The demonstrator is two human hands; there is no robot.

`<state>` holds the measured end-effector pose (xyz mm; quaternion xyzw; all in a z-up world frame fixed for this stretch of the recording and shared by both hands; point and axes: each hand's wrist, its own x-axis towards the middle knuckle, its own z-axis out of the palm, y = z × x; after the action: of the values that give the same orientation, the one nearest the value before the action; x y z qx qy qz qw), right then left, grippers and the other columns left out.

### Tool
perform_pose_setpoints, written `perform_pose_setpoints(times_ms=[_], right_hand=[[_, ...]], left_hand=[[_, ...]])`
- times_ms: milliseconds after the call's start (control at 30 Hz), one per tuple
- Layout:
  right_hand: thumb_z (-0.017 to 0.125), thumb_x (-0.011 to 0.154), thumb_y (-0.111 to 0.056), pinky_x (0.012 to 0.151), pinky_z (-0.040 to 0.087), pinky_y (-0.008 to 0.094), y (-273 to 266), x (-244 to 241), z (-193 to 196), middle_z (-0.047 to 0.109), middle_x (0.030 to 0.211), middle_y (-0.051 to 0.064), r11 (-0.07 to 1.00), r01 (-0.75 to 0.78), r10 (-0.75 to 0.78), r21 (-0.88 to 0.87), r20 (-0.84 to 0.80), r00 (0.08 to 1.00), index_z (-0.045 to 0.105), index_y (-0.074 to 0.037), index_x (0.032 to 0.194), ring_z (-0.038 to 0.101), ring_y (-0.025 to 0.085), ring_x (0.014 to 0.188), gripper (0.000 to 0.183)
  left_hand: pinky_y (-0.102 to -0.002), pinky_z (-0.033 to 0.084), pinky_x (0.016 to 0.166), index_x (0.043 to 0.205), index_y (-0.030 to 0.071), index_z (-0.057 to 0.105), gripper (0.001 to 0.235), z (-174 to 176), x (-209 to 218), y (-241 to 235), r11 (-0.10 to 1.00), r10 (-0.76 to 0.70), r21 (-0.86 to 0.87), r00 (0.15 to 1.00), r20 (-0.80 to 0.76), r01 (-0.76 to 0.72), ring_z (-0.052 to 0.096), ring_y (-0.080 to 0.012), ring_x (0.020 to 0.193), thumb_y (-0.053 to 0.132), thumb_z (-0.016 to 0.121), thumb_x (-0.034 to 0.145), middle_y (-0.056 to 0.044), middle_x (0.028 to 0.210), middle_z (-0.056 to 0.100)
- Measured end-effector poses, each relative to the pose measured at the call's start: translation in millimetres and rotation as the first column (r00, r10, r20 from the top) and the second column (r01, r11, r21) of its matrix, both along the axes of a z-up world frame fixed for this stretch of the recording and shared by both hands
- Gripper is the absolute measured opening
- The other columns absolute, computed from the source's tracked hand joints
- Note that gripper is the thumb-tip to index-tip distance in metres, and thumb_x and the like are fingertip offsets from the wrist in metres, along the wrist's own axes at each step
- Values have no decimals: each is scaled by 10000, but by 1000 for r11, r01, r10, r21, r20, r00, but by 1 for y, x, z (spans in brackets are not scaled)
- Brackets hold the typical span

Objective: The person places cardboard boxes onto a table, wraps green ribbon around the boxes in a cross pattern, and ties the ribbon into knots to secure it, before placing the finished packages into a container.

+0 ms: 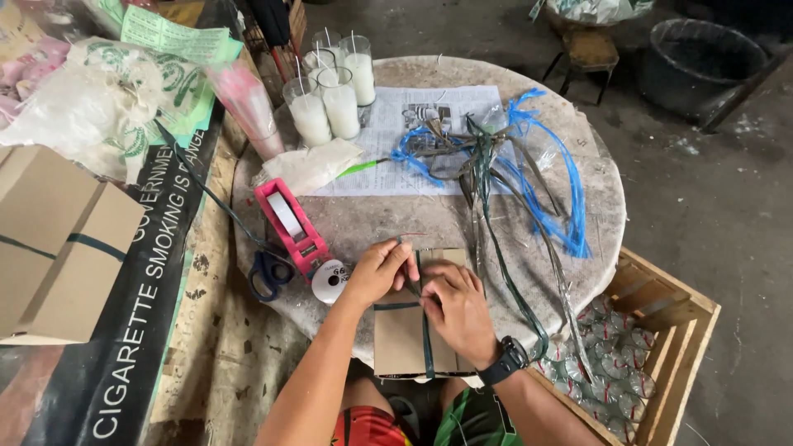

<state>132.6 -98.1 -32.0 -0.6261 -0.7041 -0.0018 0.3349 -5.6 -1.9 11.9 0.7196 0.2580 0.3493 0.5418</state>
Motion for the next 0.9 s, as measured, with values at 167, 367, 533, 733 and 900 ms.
perform_pose_setpoints(times_ms=[167,367,533,733,900], right_hand=[[633,695,-225,900,335,455,-1,-2,-2,541,998,-1,1000,9,-8,13,-69,998,534,-144,704,475,239,1062,128],[563,759,-194,969,265,415,-10,-8,16,538,968,7,1000,18,-18,-15,9,1000,549,-120,780,441,185,1115,78],[585,737,-201,942,304,416,-4,-3,0,520,975,-24,1000,14,-13,14,-30,999,531,-139,763,471,188,1066,87],[583,733,-244,890,331,395,-4,5,2,492,996,-51,997,-54,51,-50,-46,998,527,-185,789,487,182,1011,99],[539,781,-163,752,443,432,30,21,6,539,909,13,998,-56,56,-1,-99,994,572,-200,874,576,259,882,106]], left_hand=[[-353,464,552,913,122,553,124,41,-30,-9,776,566,359,824,-34,-519,602,-258,545,183,520,810,-112,622,604],[-306,399,726,909,119,555,135,53,-10,-60,176,371,984,928,-40,-28,539,-216,887,171,453,837,-33,886,561],[-406,356,836,848,65,556,187,-19,-6,-24,137,401,958,871,-286,251,523,-260,831,220,527,747,-95,771,555],[-389,436,645,877,87,494,147,7,-9,-35,536,315,709,670,-672,459,566,-302,746,151,370,831,-105,805,541],[-426,438,585,754,113,486,216,14,-15,-42,762,200,546,676,-709,348,597,-335,679,308,414,812,-111,704,574]])
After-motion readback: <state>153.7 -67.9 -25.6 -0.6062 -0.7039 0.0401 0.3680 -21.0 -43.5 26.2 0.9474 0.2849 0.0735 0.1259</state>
